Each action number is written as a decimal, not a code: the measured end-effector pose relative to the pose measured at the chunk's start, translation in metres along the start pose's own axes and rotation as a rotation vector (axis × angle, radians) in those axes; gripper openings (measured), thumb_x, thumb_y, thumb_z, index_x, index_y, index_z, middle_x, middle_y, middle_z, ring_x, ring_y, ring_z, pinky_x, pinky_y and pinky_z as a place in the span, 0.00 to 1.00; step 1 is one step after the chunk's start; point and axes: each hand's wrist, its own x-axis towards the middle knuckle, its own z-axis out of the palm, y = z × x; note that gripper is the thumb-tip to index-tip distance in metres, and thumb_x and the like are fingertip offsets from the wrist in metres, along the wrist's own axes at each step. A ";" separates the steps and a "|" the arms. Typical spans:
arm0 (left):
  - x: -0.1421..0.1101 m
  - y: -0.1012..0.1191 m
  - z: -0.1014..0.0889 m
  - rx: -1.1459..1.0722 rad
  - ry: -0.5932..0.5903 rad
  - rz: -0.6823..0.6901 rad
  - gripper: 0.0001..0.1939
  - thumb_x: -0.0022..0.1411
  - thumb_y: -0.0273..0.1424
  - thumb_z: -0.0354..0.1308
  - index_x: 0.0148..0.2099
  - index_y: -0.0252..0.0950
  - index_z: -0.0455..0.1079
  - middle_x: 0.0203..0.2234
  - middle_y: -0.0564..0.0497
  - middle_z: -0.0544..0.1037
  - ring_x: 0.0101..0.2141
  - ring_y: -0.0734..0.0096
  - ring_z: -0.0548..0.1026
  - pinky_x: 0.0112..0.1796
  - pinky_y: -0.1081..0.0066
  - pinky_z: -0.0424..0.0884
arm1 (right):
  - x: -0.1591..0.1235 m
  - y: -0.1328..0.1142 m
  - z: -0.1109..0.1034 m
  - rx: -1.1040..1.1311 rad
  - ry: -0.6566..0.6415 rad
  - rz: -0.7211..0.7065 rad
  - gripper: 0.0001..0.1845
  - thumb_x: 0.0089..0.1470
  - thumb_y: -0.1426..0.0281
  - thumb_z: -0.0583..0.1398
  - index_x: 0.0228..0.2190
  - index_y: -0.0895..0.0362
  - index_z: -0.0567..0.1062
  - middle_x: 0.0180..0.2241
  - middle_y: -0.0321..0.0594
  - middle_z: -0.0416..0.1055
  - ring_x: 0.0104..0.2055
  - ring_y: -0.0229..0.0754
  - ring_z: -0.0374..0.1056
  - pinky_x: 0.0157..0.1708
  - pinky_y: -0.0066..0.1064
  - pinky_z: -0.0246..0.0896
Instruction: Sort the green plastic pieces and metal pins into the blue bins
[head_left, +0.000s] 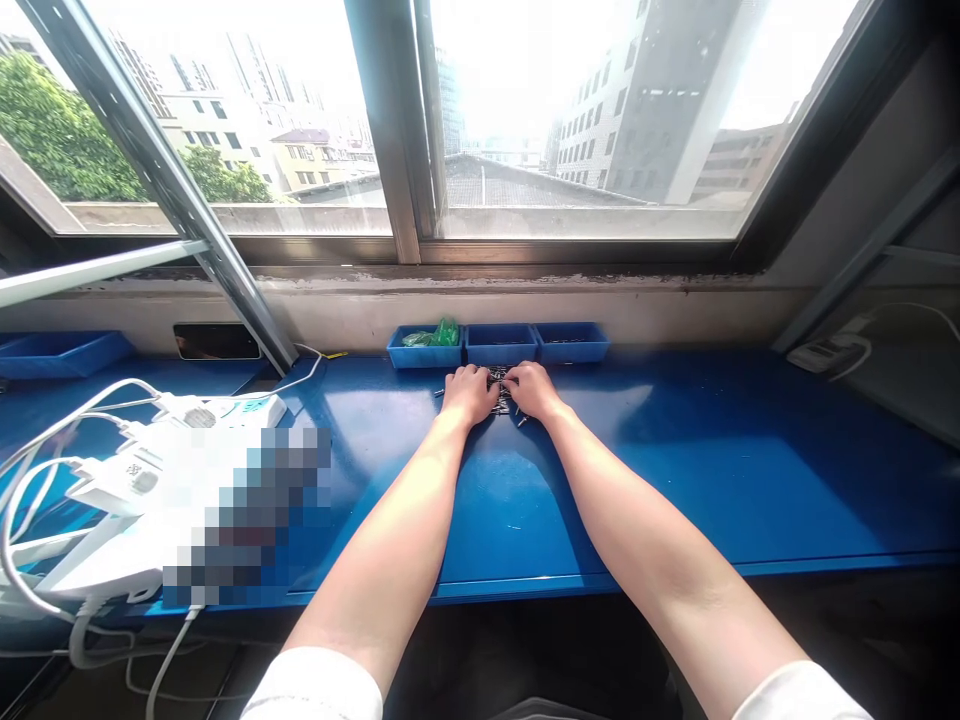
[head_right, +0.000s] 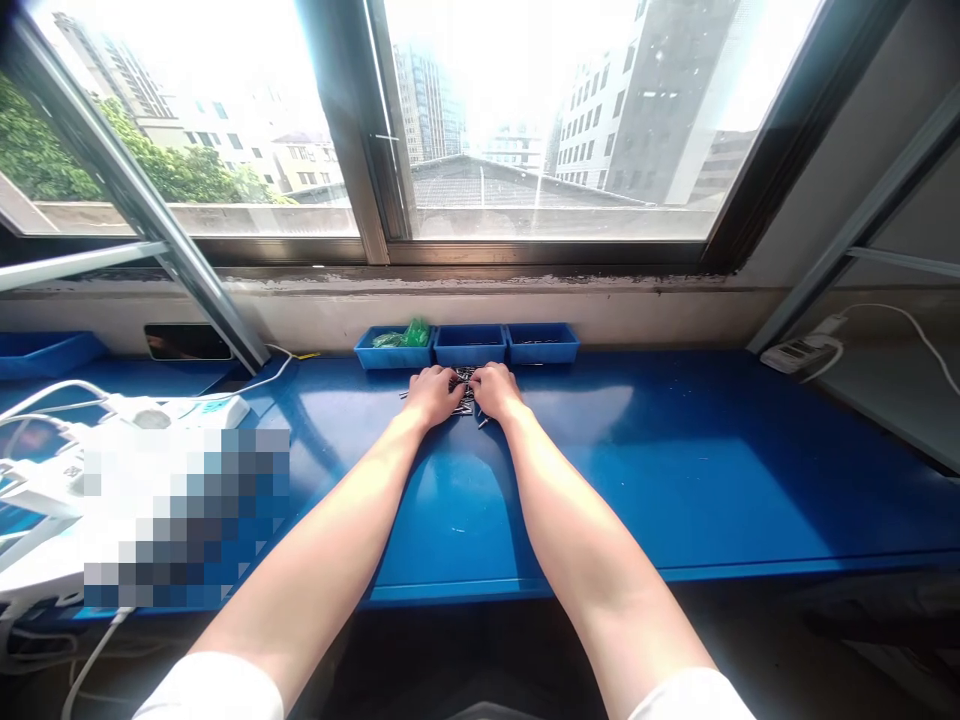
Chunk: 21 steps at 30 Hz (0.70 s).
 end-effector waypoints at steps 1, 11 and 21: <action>0.000 0.000 0.000 -0.004 0.002 0.004 0.17 0.61 0.41 0.47 0.43 0.38 0.71 0.43 0.42 0.74 0.47 0.54 0.68 0.46 0.58 0.62 | -0.001 -0.001 -0.001 -0.004 0.013 -0.003 0.11 0.54 0.68 0.56 0.31 0.54 0.79 0.37 0.43 0.73 0.44 0.46 0.65 0.46 0.34 0.58; -0.001 0.006 -0.008 -0.075 0.125 0.064 0.14 0.63 0.36 0.48 0.47 0.40 0.70 0.45 0.45 0.74 0.48 0.58 0.68 0.47 0.60 0.59 | 0.000 -0.005 -0.002 0.103 0.152 -0.031 0.11 0.54 0.70 0.54 0.32 0.56 0.76 0.35 0.42 0.74 0.42 0.44 0.65 0.46 0.32 0.58; -0.001 0.012 -0.014 -0.252 0.211 0.108 0.13 0.64 0.33 0.47 0.44 0.39 0.72 0.40 0.47 0.78 0.45 0.62 0.73 0.49 0.61 0.59 | -0.001 -0.018 -0.011 0.353 0.197 0.091 0.16 0.58 0.62 0.49 0.26 0.56 0.70 0.25 0.38 0.71 0.27 0.38 0.65 0.29 0.27 0.54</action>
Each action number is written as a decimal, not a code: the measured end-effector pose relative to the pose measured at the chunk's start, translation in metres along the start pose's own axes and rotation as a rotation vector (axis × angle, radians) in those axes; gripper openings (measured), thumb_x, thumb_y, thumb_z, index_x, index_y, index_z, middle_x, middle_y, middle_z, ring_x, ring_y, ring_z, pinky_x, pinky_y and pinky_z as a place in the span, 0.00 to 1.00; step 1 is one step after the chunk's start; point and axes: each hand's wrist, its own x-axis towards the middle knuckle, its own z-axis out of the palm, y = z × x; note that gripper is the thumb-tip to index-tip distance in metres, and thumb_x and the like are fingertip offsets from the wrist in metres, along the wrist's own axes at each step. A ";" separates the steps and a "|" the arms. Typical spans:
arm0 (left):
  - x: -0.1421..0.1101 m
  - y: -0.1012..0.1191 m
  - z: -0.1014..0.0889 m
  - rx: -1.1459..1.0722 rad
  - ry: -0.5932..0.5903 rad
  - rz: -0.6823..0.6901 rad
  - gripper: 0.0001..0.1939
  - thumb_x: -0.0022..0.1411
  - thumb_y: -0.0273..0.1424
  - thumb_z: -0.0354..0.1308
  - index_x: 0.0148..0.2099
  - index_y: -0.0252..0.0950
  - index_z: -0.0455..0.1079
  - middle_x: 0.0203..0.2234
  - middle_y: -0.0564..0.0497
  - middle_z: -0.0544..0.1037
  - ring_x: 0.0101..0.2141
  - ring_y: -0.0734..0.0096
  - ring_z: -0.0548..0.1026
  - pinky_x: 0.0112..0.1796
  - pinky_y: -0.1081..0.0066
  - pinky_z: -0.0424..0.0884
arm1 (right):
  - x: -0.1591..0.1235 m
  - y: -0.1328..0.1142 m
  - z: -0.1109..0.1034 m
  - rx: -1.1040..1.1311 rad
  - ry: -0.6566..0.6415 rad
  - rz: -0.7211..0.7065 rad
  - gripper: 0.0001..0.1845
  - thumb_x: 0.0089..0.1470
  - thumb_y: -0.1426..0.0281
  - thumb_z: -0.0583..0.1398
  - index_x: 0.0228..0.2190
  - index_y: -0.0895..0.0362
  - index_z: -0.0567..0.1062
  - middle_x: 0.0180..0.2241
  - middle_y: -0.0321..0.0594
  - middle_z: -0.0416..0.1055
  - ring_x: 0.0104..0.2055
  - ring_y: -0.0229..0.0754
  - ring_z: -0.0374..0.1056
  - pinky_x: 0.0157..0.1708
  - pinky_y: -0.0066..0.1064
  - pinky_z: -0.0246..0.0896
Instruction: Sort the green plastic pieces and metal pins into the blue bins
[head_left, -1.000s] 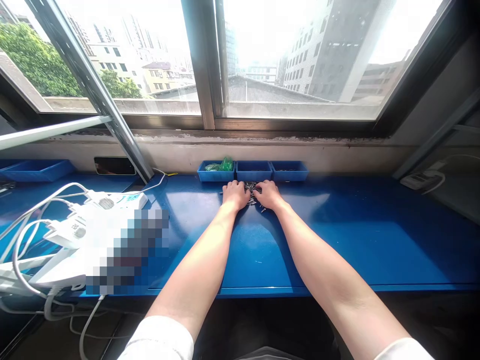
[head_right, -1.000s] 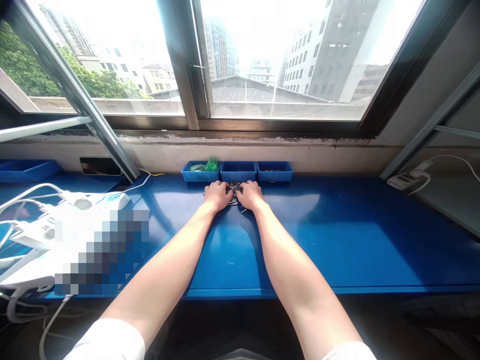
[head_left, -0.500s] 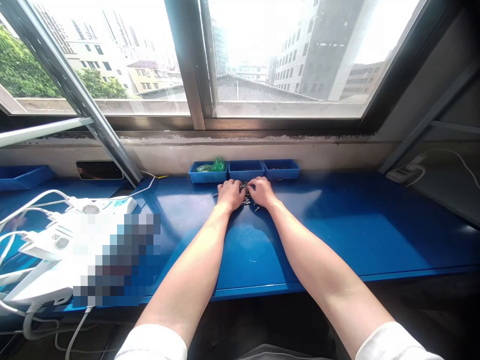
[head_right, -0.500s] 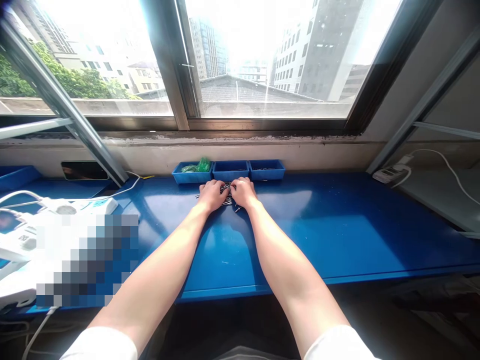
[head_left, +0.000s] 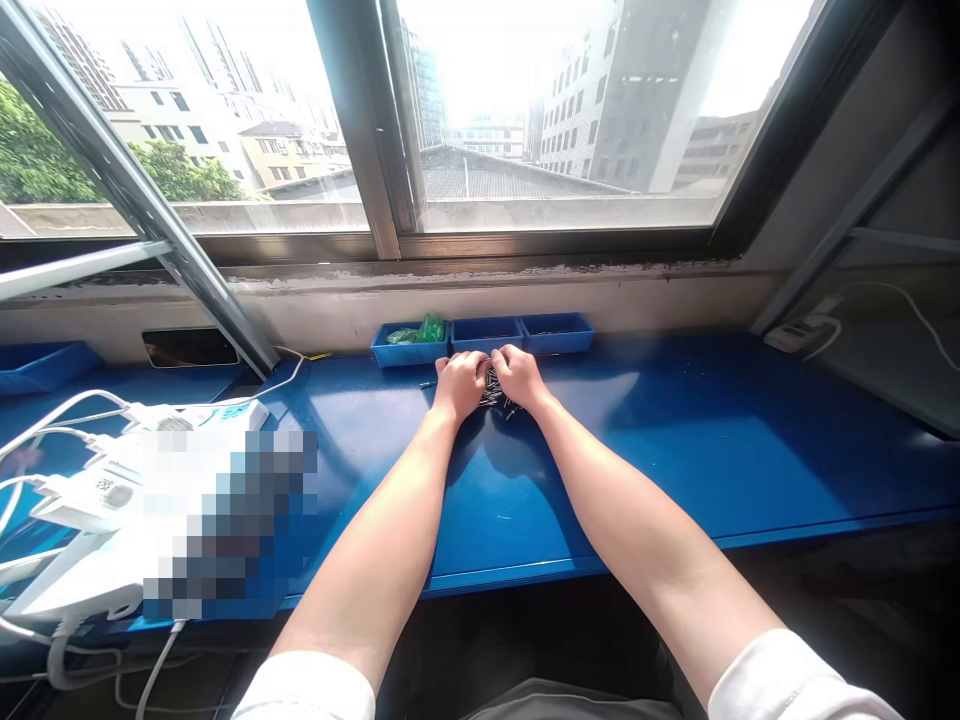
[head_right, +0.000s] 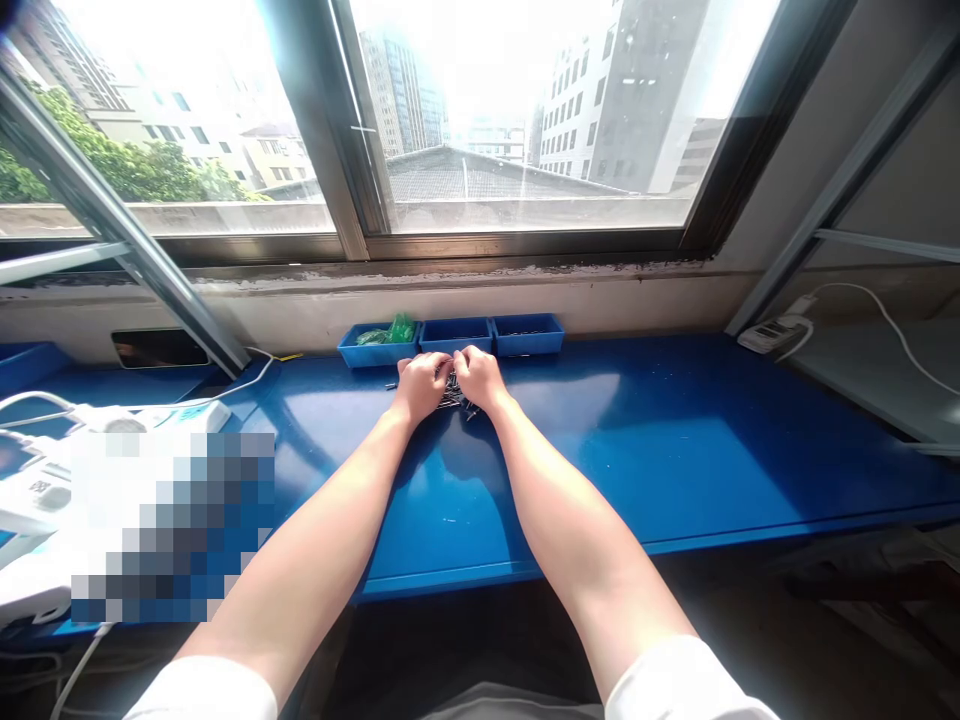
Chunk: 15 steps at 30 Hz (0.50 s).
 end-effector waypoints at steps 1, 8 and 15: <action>0.000 0.000 0.000 -0.028 0.017 -0.004 0.13 0.64 0.33 0.47 0.45 0.39 0.72 0.41 0.47 0.78 0.45 0.62 0.73 0.49 0.61 0.59 | 0.000 0.000 0.000 -0.019 -0.002 0.010 0.17 0.58 0.61 0.48 0.25 0.56 0.70 0.24 0.38 0.71 0.27 0.38 0.64 0.28 0.27 0.53; 0.003 -0.006 -0.001 -0.258 -0.021 -0.009 0.11 0.62 0.31 0.49 0.40 0.37 0.72 0.32 0.50 0.79 0.35 0.69 0.76 0.43 0.70 0.67 | 0.000 0.000 -0.003 -0.057 -0.038 -0.027 0.25 0.60 0.60 0.44 0.18 0.56 0.66 0.21 0.39 0.69 0.24 0.37 0.61 0.26 0.29 0.49; 0.003 -0.008 -0.001 -0.262 0.045 -0.078 0.11 0.60 0.29 0.48 0.37 0.38 0.72 0.29 0.52 0.79 0.34 0.70 0.75 0.41 0.72 0.67 | -0.001 -0.003 -0.002 0.244 -0.025 0.021 0.22 0.55 0.53 0.51 0.23 0.57 0.71 0.22 0.36 0.70 0.25 0.37 0.64 0.28 0.28 0.55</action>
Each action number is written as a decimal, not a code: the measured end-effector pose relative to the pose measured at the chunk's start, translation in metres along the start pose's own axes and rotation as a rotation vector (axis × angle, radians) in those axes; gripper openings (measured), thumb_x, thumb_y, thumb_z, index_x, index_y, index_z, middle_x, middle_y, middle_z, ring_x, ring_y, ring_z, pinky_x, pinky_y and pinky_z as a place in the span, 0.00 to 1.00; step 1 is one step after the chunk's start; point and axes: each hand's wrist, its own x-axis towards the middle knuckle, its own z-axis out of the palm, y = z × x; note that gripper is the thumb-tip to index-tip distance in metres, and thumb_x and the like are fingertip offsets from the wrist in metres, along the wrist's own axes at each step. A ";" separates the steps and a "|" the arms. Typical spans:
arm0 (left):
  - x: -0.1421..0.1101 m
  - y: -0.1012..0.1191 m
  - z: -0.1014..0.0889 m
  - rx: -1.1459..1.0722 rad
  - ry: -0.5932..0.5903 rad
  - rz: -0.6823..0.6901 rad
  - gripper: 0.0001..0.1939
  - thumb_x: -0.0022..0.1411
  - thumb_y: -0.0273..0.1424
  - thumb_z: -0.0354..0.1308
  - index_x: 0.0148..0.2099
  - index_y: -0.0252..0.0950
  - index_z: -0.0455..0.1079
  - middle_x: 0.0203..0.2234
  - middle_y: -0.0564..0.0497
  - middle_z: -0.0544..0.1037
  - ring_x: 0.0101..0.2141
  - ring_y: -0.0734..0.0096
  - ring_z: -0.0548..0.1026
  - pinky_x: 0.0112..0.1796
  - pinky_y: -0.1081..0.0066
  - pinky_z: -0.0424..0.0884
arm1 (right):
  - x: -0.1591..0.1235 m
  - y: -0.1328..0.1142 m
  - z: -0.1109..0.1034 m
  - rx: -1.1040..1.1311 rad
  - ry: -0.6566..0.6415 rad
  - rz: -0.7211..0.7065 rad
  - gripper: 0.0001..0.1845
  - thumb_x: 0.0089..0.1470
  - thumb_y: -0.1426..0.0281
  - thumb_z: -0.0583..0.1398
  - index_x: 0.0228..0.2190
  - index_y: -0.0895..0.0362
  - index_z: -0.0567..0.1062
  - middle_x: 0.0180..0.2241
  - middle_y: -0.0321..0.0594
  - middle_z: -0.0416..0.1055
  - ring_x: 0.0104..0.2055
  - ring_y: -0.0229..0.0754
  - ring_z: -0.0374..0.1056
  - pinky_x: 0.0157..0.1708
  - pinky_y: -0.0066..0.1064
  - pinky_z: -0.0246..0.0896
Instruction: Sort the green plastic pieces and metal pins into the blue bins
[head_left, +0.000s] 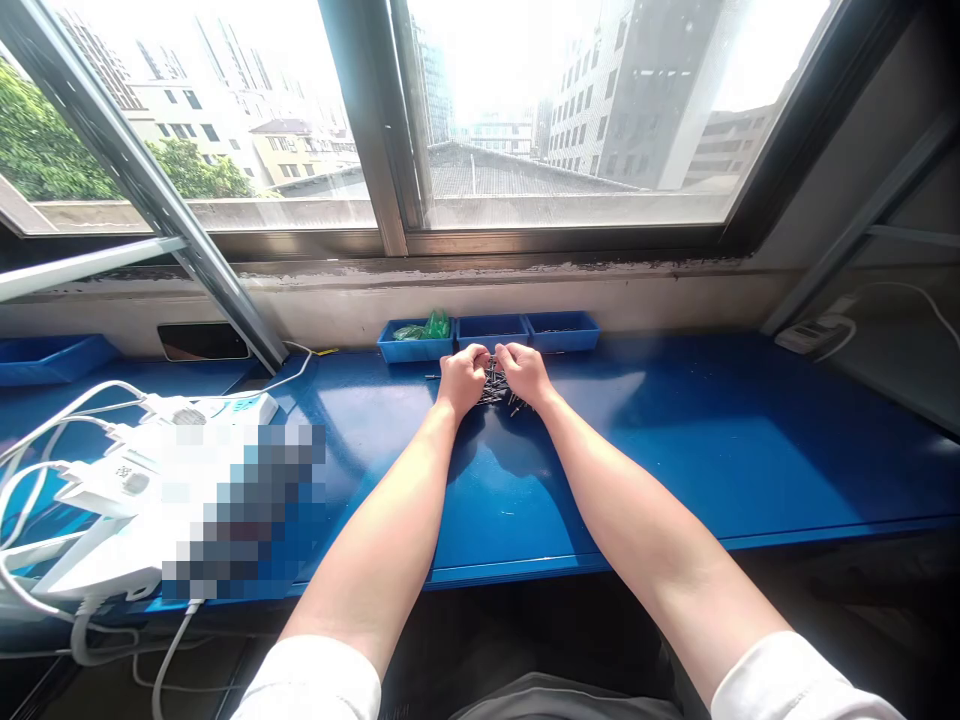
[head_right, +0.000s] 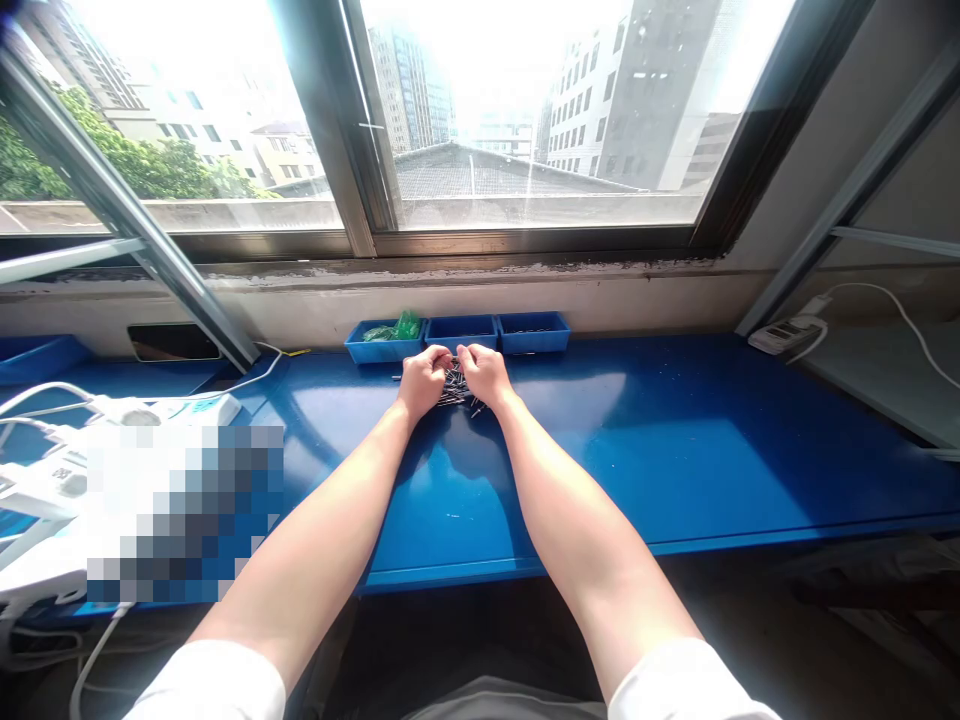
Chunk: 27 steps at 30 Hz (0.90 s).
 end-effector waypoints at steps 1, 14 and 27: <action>0.000 0.000 0.000 0.003 0.006 -0.017 0.11 0.60 0.29 0.48 0.37 0.38 0.72 0.29 0.52 0.79 0.34 0.70 0.75 0.41 0.72 0.67 | 0.000 -0.001 0.000 0.084 -0.004 0.010 0.20 0.53 0.54 0.53 0.26 0.56 0.72 0.23 0.36 0.71 0.26 0.37 0.65 0.29 0.28 0.57; 0.002 -0.005 0.000 0.039 0.120 -0.216 0.14 0.60 0.36 0.51 0.46 0.39 0.70 0.37 0.50 0.79 0.42 0.63 0.74 0.47 0.65 0.64 | 0.009 0.001 -0.009 0.063 0.141 -0.014 0.16 0.47 0.58 0.59 0.34 0.56 0.75 0.33 0.38 0.74 0.36 0.42 0.66 0.40 0.35 0.61; 0.003 -0.008 0.000 0.121 0.064 -0.294 0.13 0.59 0.30 0.49 0.44 0.39 0.70 0.44 0.48 0.77 0.47 0.60 0.72 0.49 0.61 0.61 | 0.013 0.015 -0.008 -0.530 0.124 0.003 0.26 0.50 0.66 0.54 0.52 0.56 0.68 0.55 0.44 0.63 0.53 0.54 0.53 0.52 0.48 0.49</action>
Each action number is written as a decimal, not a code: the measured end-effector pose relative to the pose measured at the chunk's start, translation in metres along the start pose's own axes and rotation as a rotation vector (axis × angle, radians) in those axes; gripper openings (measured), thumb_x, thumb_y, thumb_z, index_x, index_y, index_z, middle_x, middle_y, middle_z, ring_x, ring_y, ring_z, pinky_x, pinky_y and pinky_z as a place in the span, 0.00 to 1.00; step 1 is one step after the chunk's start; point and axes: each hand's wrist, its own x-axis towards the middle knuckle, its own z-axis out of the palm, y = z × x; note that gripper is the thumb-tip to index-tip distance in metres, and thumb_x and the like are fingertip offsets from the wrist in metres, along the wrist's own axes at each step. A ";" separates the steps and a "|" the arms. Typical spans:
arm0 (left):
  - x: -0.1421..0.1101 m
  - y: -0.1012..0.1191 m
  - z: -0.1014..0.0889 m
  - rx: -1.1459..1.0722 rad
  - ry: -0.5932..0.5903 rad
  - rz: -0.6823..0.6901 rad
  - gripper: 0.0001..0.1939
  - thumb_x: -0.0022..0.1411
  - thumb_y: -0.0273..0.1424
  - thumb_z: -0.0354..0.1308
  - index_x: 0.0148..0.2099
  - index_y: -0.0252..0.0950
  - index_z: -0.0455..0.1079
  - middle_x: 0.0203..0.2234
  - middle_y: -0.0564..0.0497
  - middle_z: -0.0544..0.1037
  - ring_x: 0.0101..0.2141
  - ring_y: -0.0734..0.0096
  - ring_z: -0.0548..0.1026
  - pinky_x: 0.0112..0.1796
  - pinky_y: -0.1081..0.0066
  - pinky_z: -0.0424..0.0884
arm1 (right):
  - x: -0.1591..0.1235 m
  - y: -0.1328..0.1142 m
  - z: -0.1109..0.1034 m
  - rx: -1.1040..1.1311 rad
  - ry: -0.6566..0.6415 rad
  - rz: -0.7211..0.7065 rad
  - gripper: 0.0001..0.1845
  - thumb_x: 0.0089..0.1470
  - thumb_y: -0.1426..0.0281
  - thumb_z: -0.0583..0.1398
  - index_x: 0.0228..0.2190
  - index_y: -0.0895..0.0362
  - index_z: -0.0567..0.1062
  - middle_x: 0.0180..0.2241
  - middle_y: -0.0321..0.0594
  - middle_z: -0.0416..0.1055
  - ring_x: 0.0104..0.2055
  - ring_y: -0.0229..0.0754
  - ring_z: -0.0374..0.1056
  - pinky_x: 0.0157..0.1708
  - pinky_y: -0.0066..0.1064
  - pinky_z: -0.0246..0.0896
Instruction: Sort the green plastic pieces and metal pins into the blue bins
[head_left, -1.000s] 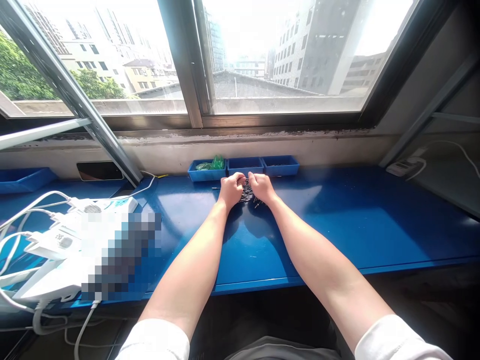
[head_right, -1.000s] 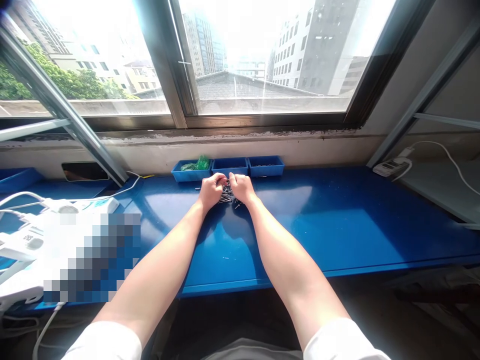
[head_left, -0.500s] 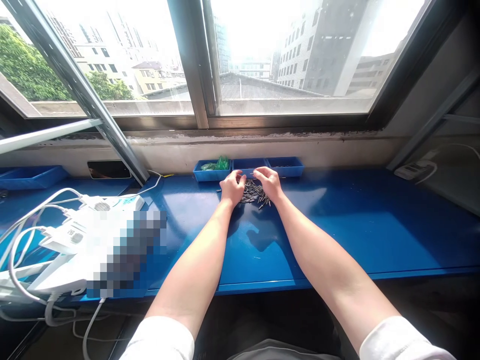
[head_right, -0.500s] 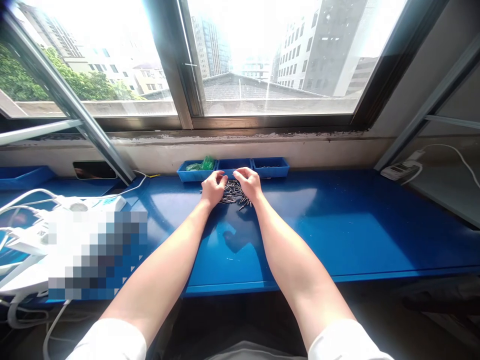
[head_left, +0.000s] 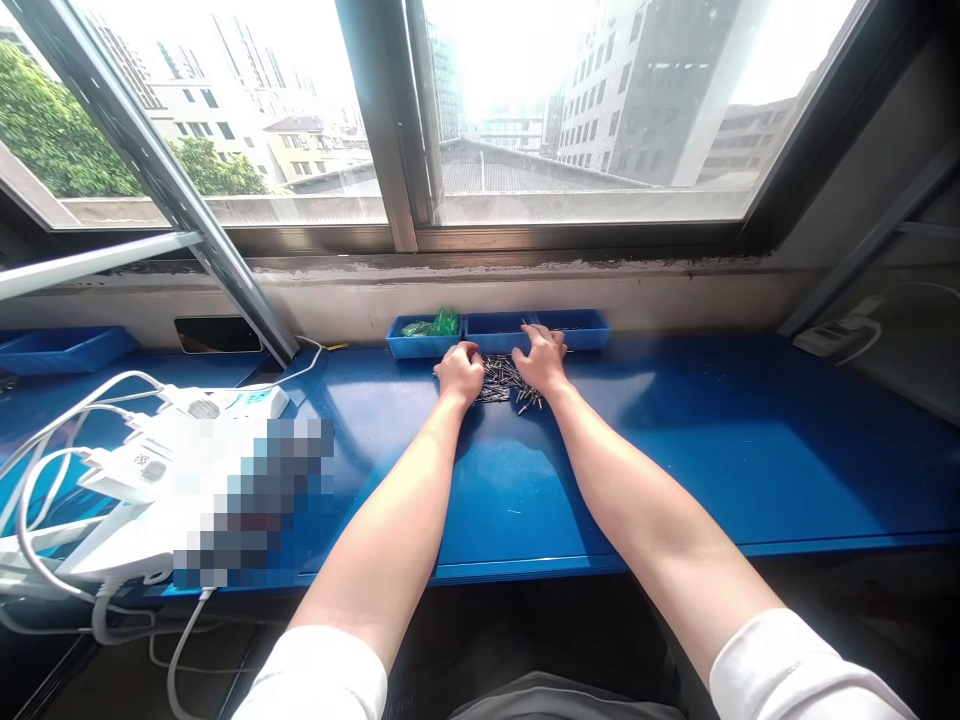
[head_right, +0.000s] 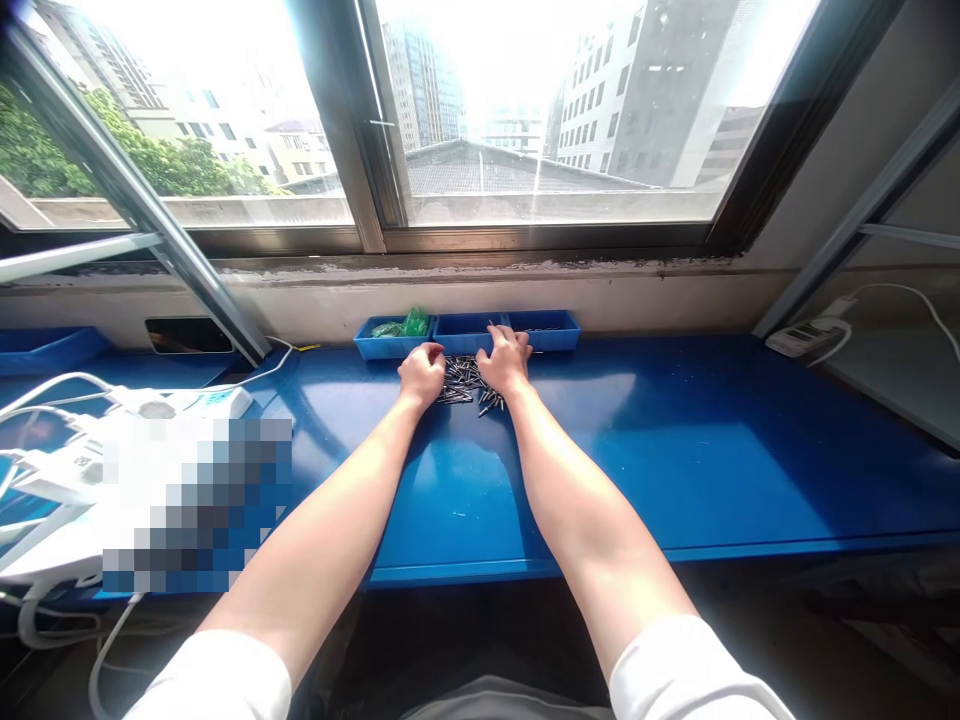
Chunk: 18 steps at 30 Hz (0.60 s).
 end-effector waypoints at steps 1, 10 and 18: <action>0.000 0.000 0.000 0.002 -0.001 -0.004 0.13 0.59 0.30 0.49 0.44 0.39 0.70 0.43 0.47 0.77 0.47 0.60 0.72 0.49 0.61 0.61 | 0.000 0.000 0.001 -0.016 -0.011 -0.004 0.26 0.50 0.65 0.54 0.52 0.56 0.67 0.56 0.44 0.62 0.53 0.54 0.53 0.52 0.48 0.49; 0.001 -0.003 0.004 0.048 -0.031 0.007 0.12 0.58 0.30 0.51 0.43 0.39 0.71 0.43 0.47 0.77 0.46 0.60 0.72 0.47 0.63 0.63 | 0.001 0.003 0.005 -0.099 -0.118 -0.011 0.31 0.50 0.64 0.55 0.57 0.54 0.61 0.61 0.41 0.54 0.54 0.57 0.50 0.52 0.51 0.48; 0.000 -0.004 0.004 0.064 -0.051 0.006 0.12 0.58 0.32 0.51 0.43 0.40 0.71 0.43 0.47 0.76 0.46 0.58 0.72 0.47 0.60 0.62 | 0.001 0.007 0.010 -0.114 -0.194 0.015 0.36 0.49 0.64 0.56 0.59 0.52 0.56 0.65 0.40 0.44 0.55 0.58 0.49 0.52 0.52 0.51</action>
